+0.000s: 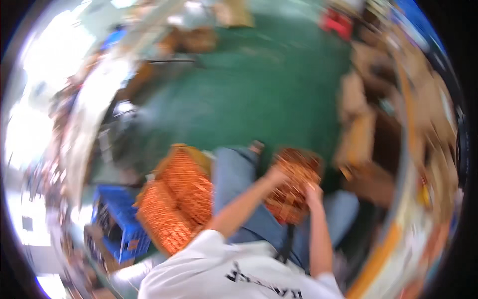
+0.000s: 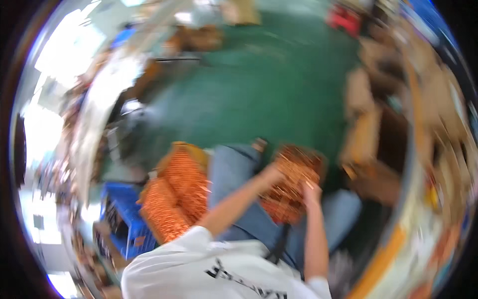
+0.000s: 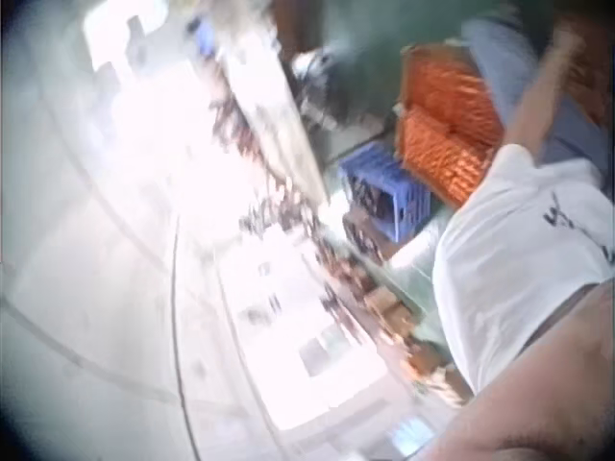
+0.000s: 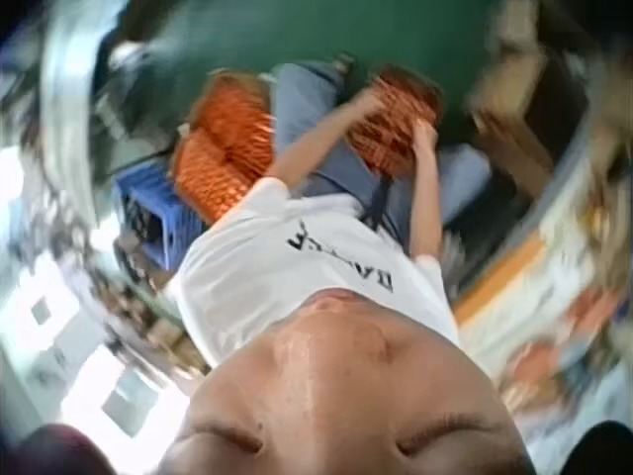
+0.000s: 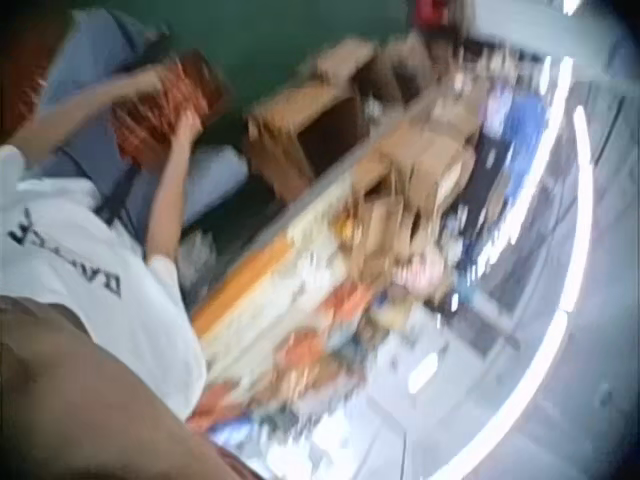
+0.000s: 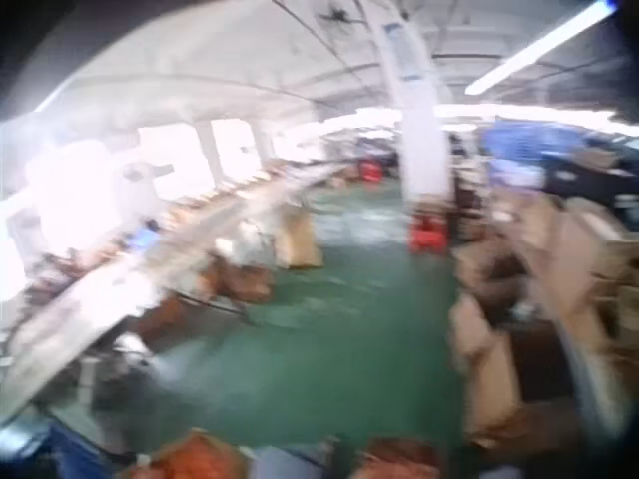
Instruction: The person places copper wire grids onto a red plastic frame and pushes small metallic components into the grid holes by hand, then places the assembled grids onto a workbench.
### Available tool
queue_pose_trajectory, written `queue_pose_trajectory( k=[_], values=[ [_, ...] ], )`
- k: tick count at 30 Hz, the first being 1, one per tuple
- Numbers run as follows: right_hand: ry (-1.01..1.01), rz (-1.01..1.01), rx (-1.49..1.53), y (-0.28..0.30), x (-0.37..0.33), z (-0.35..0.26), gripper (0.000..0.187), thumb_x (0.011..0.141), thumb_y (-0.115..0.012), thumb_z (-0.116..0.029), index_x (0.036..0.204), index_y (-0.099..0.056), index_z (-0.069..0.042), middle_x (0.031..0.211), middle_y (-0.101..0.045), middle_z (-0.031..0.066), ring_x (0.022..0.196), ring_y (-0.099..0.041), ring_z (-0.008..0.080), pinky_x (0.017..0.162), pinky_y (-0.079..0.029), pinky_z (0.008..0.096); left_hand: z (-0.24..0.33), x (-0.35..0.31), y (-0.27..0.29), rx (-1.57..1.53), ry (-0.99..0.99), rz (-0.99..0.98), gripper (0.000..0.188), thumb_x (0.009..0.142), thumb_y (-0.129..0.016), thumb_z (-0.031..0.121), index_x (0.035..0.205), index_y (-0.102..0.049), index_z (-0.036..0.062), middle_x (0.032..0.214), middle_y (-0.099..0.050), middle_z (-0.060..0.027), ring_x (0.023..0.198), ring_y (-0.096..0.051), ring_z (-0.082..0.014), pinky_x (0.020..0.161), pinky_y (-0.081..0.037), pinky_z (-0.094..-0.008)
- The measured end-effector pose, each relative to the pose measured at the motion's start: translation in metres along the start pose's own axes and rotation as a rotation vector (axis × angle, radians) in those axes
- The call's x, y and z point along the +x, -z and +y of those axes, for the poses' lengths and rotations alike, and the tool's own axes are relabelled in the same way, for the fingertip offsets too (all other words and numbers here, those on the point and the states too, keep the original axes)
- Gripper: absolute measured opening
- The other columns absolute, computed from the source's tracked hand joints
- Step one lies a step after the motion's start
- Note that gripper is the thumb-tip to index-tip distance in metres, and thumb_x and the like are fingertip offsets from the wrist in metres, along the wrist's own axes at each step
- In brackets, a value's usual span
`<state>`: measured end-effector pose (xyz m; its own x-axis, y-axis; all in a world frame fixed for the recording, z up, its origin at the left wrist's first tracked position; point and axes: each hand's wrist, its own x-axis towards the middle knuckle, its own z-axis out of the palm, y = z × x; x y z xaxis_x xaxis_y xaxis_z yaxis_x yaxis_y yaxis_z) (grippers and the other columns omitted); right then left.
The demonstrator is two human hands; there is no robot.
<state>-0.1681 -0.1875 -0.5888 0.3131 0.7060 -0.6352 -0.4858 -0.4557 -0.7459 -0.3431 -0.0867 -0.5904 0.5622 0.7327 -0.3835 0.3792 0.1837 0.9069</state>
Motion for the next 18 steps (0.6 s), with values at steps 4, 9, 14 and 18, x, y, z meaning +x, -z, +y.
queue_pose_trajectory(
  k=[4,9,14,18],
  values=[
    [-0.075,-0.183,0.052,0.01,0.024,0.02,0.023,0.082,-0.048,0.003,0.102,-0.059,0.005,0.099,-0.062,0.0113,0.079,-0.061,0.0191,0.066,-0.053,0.0302,0.011,0.0,0.019,-0.422,0.184,0.034,0.045,0.076,-0.062,0.019,0.116,-0.049,0.0022,0.098,-0.06,-0.0063,0.085,-0.057,-0.0206,0.078,-0.046,-0.0349],
    [-0.266,-0.153,-0.136,0.02,0.001,-0.008,0.028,0.084,-0.043,0.005,0.107,-0.058,0.003,0.099,-0.059,0.0084,0.076,-0.06,0.0179,0.066,-0.053,0.028,0.024,0.025,0.009,-0.587,0.257,-0.099,0.028,0.086,-0.061,0.015,0.11,-0.053,0.0025,0.097,-0.061,-0.0068,0.089,-0.061,-0.0174,0.082,-0.052,-0.0329],
    [-0.264,-0.04,-0.237,0.029,-0.006,-0.015,0.048,0.08,-0.061,-0.013,0.125,-0.046,-0.009,0.108,-0.054,0.0035,0.105,-0.049,0.0198,0.088,-0.039,0.0417,0.025,0.023,0.007,-0.471,0.24,-0.068,0.027,0.086,-0.061,0.011,0.108,-0.053,-0.0027,0.094,-0.06,-0.0104,0.086,-0.062,-0.0194,0.075,-0.055,-0.0311],
    [-0.218,-0.249,0.073,0.036,-0.004,-0.038,0.037,0.082,-0.064,-0.021,0.113,-0.052,-0.006,0.112,-0.056,0.007,0.108,-0.049,0.0168,0.09,-0.04,0.0405,0.024,0.023,0.01,-0.439,0.235,-0.027,0.022,0.086,-0.059,0.006,0.102,-0.052,-0.0058,0.091,-0.059,-0.0126,0.081,-0.064,-0.0215,0.069,-0.056,-0.0305]
  ],
)
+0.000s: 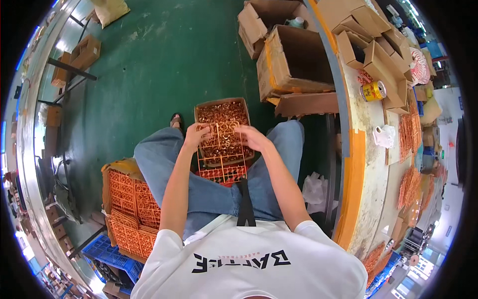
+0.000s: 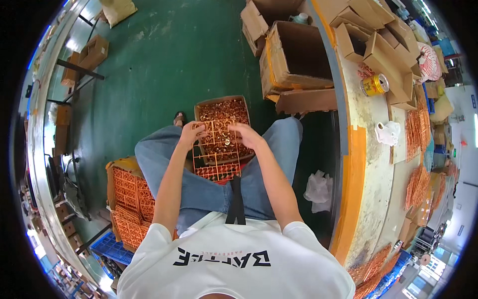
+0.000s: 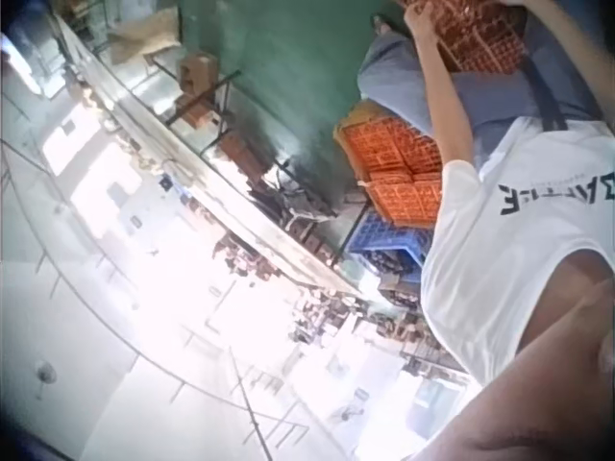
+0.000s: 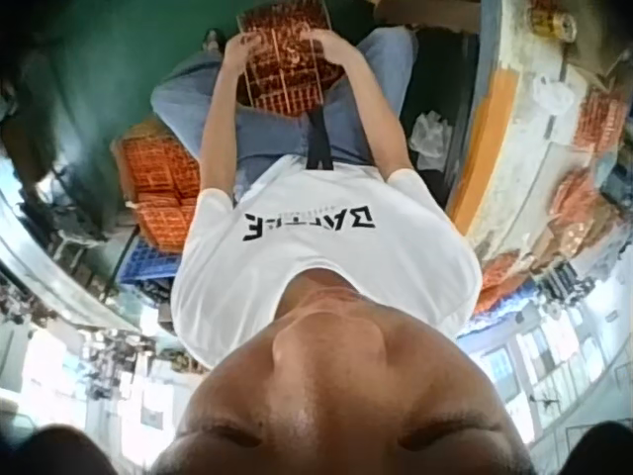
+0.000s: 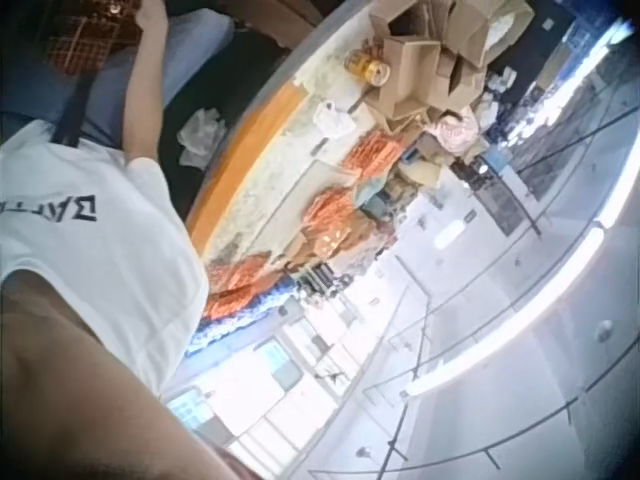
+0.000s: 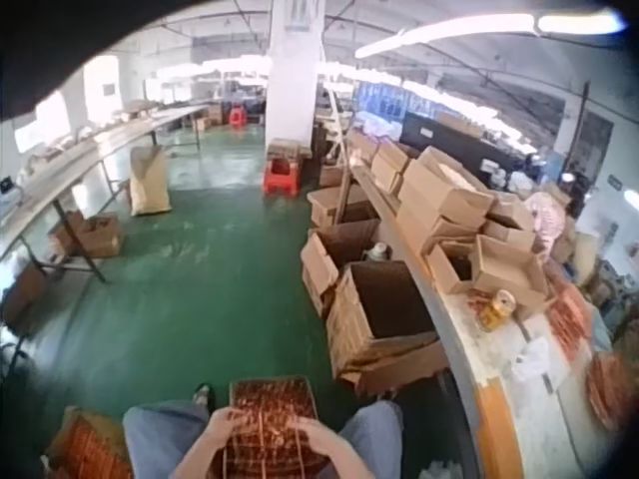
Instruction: The person places copper wire grids onto a red plastic frame and pushes small metallic components into the grid holes by hand, then places the assembled grids onto a workbench.
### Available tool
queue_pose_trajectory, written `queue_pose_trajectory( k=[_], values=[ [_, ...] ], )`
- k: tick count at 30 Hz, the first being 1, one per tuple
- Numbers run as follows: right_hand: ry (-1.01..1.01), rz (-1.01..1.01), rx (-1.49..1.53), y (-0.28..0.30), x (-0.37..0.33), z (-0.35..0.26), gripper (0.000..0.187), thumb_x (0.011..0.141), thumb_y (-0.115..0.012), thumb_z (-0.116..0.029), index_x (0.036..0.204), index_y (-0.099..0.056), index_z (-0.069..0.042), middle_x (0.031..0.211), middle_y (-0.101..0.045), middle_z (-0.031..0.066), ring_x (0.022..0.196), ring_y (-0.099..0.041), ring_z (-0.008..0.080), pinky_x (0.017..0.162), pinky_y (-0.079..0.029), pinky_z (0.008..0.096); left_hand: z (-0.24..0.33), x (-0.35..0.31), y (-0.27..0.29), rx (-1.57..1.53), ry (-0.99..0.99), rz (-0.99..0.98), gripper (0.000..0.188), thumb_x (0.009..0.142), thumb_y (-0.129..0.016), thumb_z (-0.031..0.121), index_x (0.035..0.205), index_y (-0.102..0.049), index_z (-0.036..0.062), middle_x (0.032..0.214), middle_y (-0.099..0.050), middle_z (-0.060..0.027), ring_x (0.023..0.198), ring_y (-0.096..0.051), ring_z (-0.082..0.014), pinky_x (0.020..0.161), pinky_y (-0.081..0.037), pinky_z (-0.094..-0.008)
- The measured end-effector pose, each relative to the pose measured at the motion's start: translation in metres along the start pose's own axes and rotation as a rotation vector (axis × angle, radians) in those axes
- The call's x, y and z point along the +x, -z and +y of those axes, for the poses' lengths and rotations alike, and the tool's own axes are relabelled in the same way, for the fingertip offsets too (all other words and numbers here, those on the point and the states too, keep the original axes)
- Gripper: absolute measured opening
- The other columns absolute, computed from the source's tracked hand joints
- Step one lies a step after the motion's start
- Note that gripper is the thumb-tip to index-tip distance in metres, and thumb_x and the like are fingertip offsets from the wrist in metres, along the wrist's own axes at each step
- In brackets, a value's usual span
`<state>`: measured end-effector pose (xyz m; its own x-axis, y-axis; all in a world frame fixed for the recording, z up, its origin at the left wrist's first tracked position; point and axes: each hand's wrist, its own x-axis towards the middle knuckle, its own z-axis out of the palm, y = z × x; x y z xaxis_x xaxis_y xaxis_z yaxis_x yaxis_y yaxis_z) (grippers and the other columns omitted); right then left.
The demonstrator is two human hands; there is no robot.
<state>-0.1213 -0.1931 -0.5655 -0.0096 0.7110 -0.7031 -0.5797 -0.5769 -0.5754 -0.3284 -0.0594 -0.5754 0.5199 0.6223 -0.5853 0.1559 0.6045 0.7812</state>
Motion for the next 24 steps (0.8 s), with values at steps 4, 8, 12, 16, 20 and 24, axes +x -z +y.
queue_pose_trajectory(
  k=[4,8,12,16,20,24],
  values=[
    [0.25,0.067,0.025,-0.016,0.019,0.002,0.017,0.084,-0.063,-0.014,0.096,-0.057,-0.003,0.096,-0.06,0.0071,0.089,-0.059,0.0137,0.068,-0.052,0.0291,0.005,0.0,-0.016,0.126,-0.074,0.039,0.02,0.084,-0.062,0.007,0.093,-0.051,-0.0056,0.088,-0.058,-0.0127,0.077,-0.065,-0.0215,0.064,-0.056,-0.0292],
    [0.317,0.289,-0.352,-0.02,0.025,0.011,0.018,0.081,-0.066,-0.015,0.085,-0.053,-0.003,0.083,-0.056,0.0078,0.078,-0.056,0.0113,0.064,-0.05,0.0277,0.013,-0.006,-0.031,0.232,-0.082,0.149,0.027,0.08,-0.067,0.013,0.09,-0.05,-0.0049,0.081,-0.056,-0.0106,0.073,-0.063,-0.0184,0.066,-0.055,-0.0289],
    [0.112,0.214,-0.209,-0.018,0.021,0.004,0.045,0.074,-0.072,-0.035,0.094,-0.047,-0.003,0.073,-0.045,0.0006,0.064,-0.045,0.0138,0.062,-0.042,0.03,0.007,-0.007,-0.023,0.166,-0.005,0.082,0.03,0.081,-0.065,0.014,0.101,-0.052,-0.005,0.092,-0.057,-0.0112,0.088,-0.06,-0.0177,0.072,-0.054,-0.0299],
    [0.272,0.298,-0.275,-0.021,0.025,0.016,0.028,0.079,-0.067,-0.015,0.096,-0.049,-0.001,0.081,-0.055,0.0065,0.067,-0.056,0.0121,0.057,-0.048,0.0251,-0.007,-0.001,-0.022,0.301,0.027,0.095,0.03,0.082,-0.063,0.011,0.108,-0.054,-0.0016,0.111,-0.056,-0.0127,0.103,-0.055,-0.0172,0.075,-0.053,-0.03],
    [0.217,0.328,-0.174,-0.018,0.029,0.027,0.016,0.081,-0.06,-0.001,0.095,-0.055,0.004,0.088,-0.061,0.0101,0.069,-0.06,0.0137,0.056,-0.049,0.0232,-0.013,-0.002,-0.028,0.359,0.046,0.199,0.028,0.08,-0.064,0.017,0.103,-0.06,0.0016,0.102,-0.06,-0.0099,0.096,-0.057,-0.0203,0.08,-0.046,-0.0338],
    [0.302,0.39,-0.643,-0.022,0.049,0.033,0.034,0.08,-0.063,-0.011,0.109,-0.052,0.004,0.097,-0.061,0.0104,0.084,-0.063,0.0209,0.07,-0.049,0.028,-0.014,0.004,0.0,0.488,-0.033,0.175,0.036,0.085,-0.059,0.023,0.113,-0.054,0.0008,0.114,-0.056,-0.0135,0.103,-0.056,-0.0249,0.087,-0.045,-0.0353]
  ],
)
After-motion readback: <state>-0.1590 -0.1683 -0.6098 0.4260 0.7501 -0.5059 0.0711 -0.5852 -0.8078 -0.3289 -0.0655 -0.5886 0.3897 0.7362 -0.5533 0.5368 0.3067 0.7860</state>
